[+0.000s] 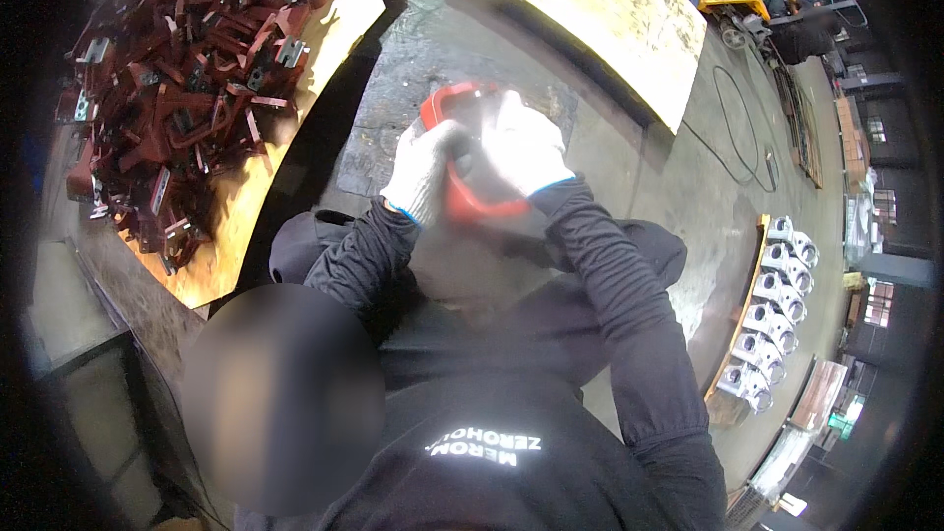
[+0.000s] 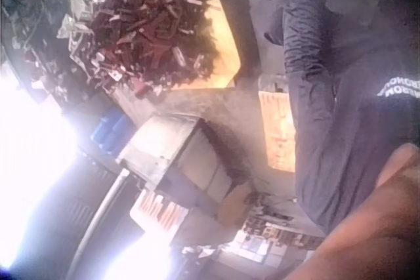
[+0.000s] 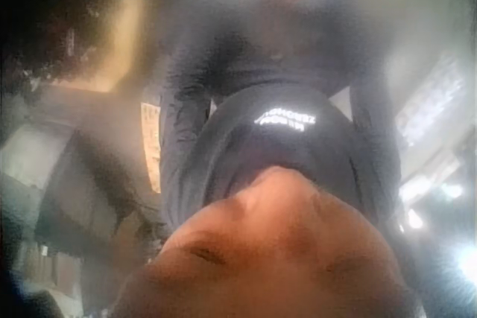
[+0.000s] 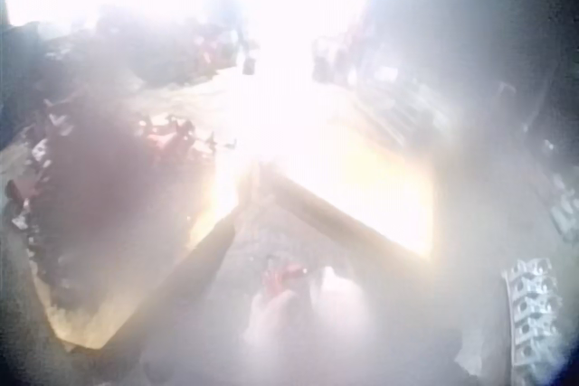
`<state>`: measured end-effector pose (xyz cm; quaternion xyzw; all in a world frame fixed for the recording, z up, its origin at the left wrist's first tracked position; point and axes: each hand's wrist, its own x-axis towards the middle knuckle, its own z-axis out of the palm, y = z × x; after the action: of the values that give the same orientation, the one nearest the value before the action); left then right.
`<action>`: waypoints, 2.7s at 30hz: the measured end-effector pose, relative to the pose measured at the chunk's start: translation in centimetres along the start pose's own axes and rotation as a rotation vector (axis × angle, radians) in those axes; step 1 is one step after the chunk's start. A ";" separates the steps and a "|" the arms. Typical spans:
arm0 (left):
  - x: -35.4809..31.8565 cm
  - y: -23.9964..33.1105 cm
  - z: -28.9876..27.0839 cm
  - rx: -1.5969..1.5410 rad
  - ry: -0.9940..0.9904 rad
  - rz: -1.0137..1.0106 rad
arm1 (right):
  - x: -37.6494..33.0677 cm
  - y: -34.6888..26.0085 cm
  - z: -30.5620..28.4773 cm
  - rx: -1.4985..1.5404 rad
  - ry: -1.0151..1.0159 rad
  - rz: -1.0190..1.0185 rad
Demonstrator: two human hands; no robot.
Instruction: The person sits on the floor and repeatedly picks up red metal brackets from a pile. They use a handheld grinding tool to smooth the edges of each bracket, then place the finished piece on a wooden pallet. The process is repeated for multiple items.
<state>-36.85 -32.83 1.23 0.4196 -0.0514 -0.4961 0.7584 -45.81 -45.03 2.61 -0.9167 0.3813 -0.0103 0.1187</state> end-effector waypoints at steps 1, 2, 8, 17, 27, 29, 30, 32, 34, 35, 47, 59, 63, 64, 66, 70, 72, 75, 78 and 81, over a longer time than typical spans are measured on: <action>-0.1 0.0 0.0 -0.005 -0.016 -0.005 | -0.1 0.0 0.0 -0.002 -0.006 0.013; -0.2 0.1 0.1 0.013 -0.024 -0.004 | -0.2 0.0 -0.1 -0.004 -0.012 0.027; 0.2 -0.9 0.2 0.035 -0.056 -0.010 | -0.3 1.5 1.1 0.019 -0.021 0.014; -0.2 -0.8 0.6 -0.016 -0.039 -0.021 | -1.1 1.3 0.8 0.158 -0.069 -0.162; 1.1 -2.0 0.3 0.440 0.084 0.174 | -2.6 -0.7 -1.8 -0.017 -0.049 -0.382; 1.3 -2.3 0.6 0.552 0.086 0.300 | -2.4 0.5 -0.5 -0.033 0.079 -0.447; 1.5 -2.2 0.6 0.609 0.091 0.369 | -1.8 1.4 0.8 0.020 0.157 -0.468; 1.6 -2.2 0.9 0.625 0.067 0.310 | -1.7 3.0 1.5 0.226 0.246 -0.393; 2.6 -3.0 -0.2 0.720 0.100 0.292 | -2.9 2.0 0.2 0.572 0.258 -0.219; 3.2 -4.1 -1.4 0.628 0.141 0.284 | -3.4 0.2 -2.3 0.925 0.185 0.000; 2.4 0.0 -0.9 -0.188 -0.243 -0.193 | -1.4 1.1 -0.3 0.241 -0.084 -0.067; 1.0 1.3 0.2 -0.175 -0.160 -0.214 | -0.4 -1.7 -1.1 0.304 -0.110 -0.065; 0.7 1.8 0.8 -0.143 -0.184 -0.215 | 0.1 -0.3 0.5 0.347 -0.070 -0.141; 0.8 1.7 0.7 -0.135 -0.196 -0.204 | 0.1 -0.6 0.2 0.369 -0.075 -0.140; 1.0 1.5 0.3 -0.154 -0.230 -0.215 | 0.0 -0.8 -0.1 0.362 -0.086 -0.141; 0.8 1.2 0.5 -0.145 -0.157 -0.222 | 0.0 0.6 1.0 0.239 -0.043 -0.214; 0.3 1.6 1.4 -0.147 -0.067 -0.227 | 0.0 0.8 1.1 0.266 -0.054 -0.231; 1.0 0.8 0.4 -0.107 -0.030 -0.218 | -0.4 -0.3 -0.4 0.445 -0.174 -0.163; 1.7 0.0 -0.6 -0.070 -0.065 -0.206 | -0.4 0.0 0.0 0.478 -0.185 -0.139; 1.7 0.0 -0.4 -0.080 -0.099 -0.219 | 0.0 1.7 2.0 0.307 -0.059 -0.202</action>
<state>-35.82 -33.95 0.40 0.3672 -0.0229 -0.5976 0.7124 -46.76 -45.82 0.26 -0.9213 0.2778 -0.0536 0.2668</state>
